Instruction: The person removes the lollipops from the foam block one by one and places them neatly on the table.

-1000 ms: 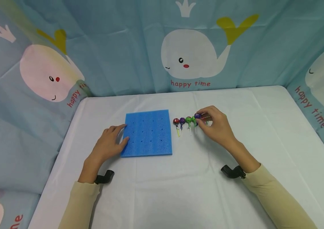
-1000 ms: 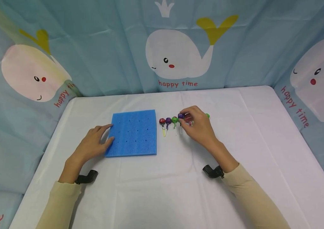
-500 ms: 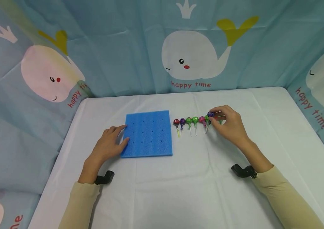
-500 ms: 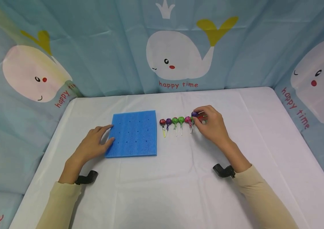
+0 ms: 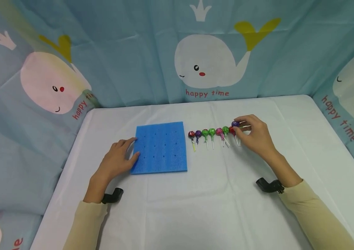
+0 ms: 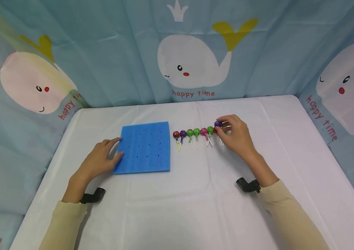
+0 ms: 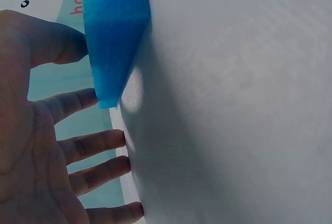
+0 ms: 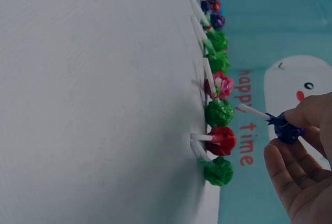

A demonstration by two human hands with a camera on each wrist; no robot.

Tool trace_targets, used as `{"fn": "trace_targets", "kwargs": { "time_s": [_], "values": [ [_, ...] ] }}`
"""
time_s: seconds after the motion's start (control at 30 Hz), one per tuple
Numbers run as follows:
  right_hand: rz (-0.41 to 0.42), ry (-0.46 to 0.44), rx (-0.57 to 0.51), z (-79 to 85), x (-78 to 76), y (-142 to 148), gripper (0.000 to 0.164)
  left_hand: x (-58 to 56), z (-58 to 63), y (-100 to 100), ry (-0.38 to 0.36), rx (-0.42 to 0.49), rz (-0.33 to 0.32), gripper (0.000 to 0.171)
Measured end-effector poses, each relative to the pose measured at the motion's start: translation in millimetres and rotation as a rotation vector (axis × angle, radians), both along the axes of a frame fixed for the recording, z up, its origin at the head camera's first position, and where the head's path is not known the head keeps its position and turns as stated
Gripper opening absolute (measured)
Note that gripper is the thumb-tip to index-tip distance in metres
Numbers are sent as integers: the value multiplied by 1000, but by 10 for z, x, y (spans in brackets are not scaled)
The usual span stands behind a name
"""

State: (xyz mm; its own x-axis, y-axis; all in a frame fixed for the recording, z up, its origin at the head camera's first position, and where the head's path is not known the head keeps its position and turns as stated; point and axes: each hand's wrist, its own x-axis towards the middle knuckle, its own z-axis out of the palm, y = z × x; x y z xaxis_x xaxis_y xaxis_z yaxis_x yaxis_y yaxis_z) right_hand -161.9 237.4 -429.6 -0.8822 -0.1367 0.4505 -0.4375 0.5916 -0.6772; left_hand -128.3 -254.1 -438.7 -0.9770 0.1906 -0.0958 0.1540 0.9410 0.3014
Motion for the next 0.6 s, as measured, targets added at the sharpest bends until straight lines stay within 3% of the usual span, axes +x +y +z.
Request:
{"fn": "trace_targets", "kwargs": {
  "time_s": [0.6],
  "values": [
    [-36,-44,39,-38,-32,219,27,-18,-25,25,17,-12,5,66]
  ]
}}
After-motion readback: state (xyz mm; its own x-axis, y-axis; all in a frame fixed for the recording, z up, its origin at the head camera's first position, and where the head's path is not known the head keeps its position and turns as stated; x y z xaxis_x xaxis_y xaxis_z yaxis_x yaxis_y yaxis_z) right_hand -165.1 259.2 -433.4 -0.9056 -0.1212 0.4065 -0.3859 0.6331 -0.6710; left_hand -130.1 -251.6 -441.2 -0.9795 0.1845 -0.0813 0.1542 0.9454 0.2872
